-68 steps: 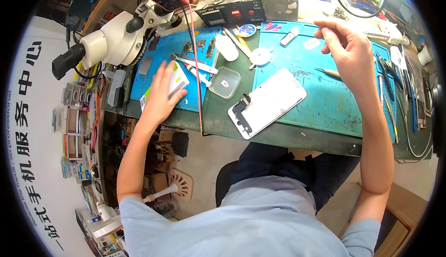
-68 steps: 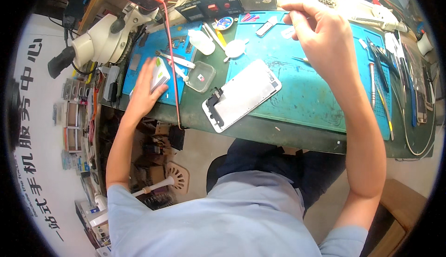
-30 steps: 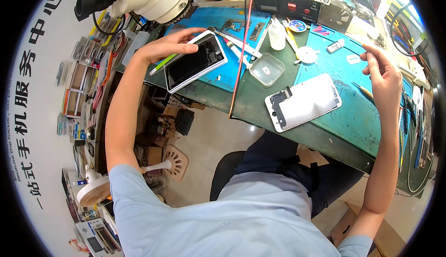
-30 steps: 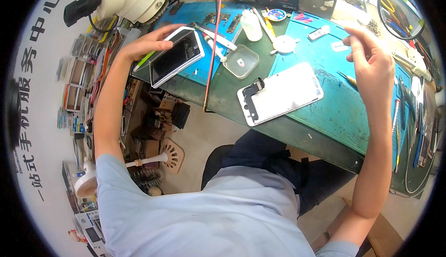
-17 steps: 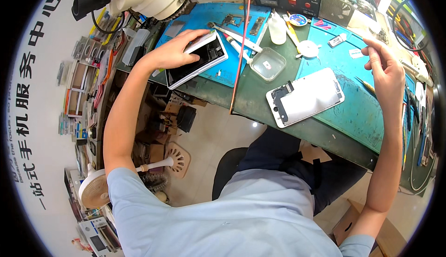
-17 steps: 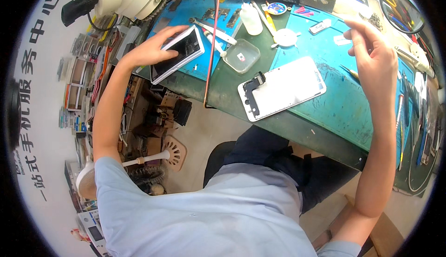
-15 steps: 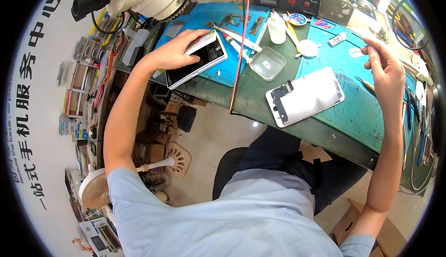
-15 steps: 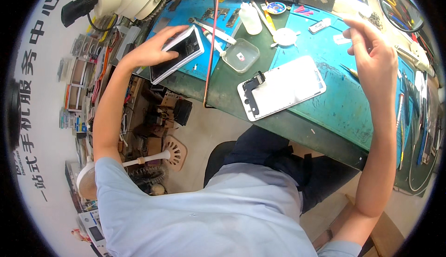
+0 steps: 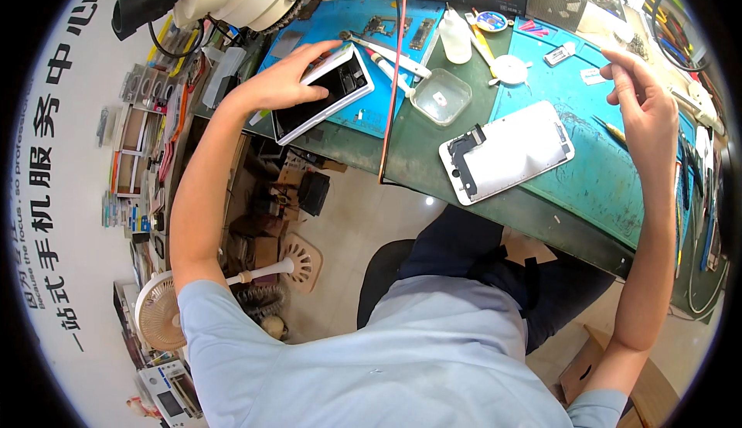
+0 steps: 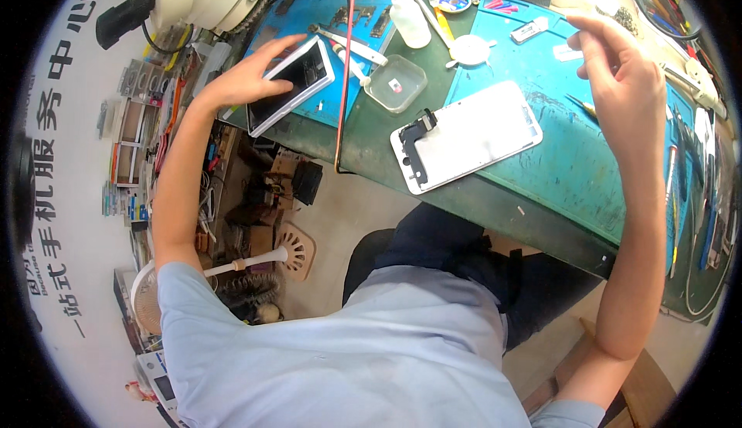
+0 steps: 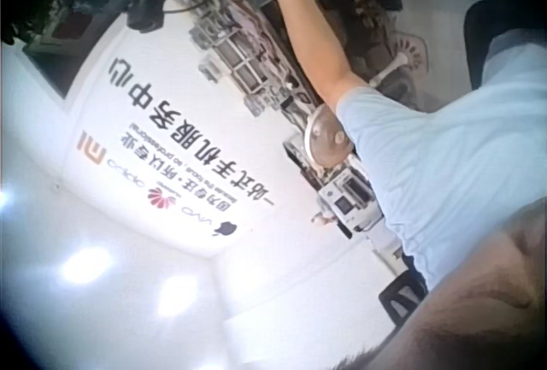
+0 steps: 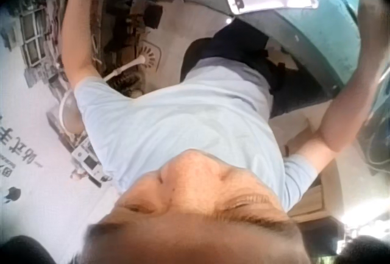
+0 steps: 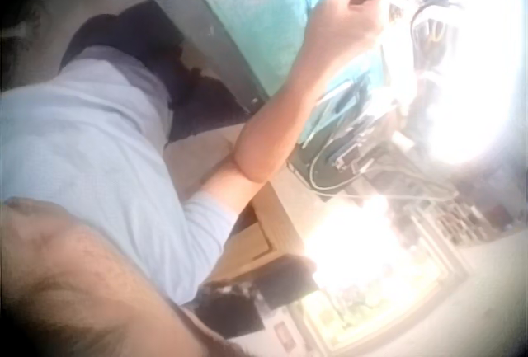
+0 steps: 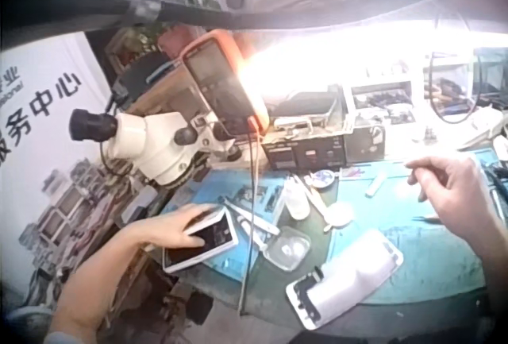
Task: The person disassembles a smartphone, removes the battery, and places the components into a metal case. They then retrieve a yellow plastic box, open it, and place the phone parts inside before closing the box.
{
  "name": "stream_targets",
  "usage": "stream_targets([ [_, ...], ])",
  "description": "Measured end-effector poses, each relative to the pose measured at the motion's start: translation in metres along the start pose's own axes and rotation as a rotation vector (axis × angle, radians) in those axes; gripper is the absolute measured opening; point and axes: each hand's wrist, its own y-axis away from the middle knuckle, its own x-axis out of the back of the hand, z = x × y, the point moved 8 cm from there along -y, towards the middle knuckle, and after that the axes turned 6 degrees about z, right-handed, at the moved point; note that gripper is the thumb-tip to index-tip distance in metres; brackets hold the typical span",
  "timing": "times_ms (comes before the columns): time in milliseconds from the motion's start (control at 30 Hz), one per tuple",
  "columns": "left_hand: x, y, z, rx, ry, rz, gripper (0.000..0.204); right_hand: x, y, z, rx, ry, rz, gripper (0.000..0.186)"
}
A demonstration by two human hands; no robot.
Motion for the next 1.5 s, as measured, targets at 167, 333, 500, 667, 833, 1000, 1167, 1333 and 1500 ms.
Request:
stream_targets([
  [167, 0.001, -0.003, -0.006, -0.028, -0.014, 0.010, 0.083, -0.001, -0.003, 0.008, 0.094, 0.022, -0.006, 0.026],
  [333, 0.001, -0.004, -0.007, -0.043, -0.006, -0.009, 0.086, -0.004, -0.009, 0.024, 0.139, 0.078, -0.076, 0.028],
  [500, 0.012, -0.005, -0.017, 0.095, 0.043, -0.019, 0.081, -0.002, -0.011, 0.026, 0.186, 0.074, -0.074, 0.028],
  [667, 0.022, -0.005, -0.025, 0.191, 0.064, -0.015, 0.084, -0.002, -0.008, 0.025, 0.115, 0.027, -0.066, 0.028],
  [833, 0.018, 0.001, -0.025, 0.219, 0.248, 0.043, 0.083, -0.003, -0.007, 0.020, 0.109, 0.035, -0.056, 0.028],
  [1000, 0.003, 0.001, -0.010, 0.115, 0.415, -0.051, 0.092, -0.004, -0.005, 0.015, 0.095, 0.077, -0.059, 0.028],
  [1167, -0.011, -0.002, -0.003, 0.039, 0.254, -0.099, 0.114, -0.004, -0.002, 0.013, 0.052, 0.113, -0.051, 0.028],
  [1333, -0.018, 0.004, 0.007, -0.038, 0.029, -0.024, 0.120, -0.006, -0.001, 0.013, 0.041, 0.125, -0.054, 0.028],
  [1500, -0.030, 0.008, 0.014, -0.084, -0.087, 0.070, 0.125, -0.007, 0.000, 0.014, 0.026, 0.132, -0.056, 0.028],
])
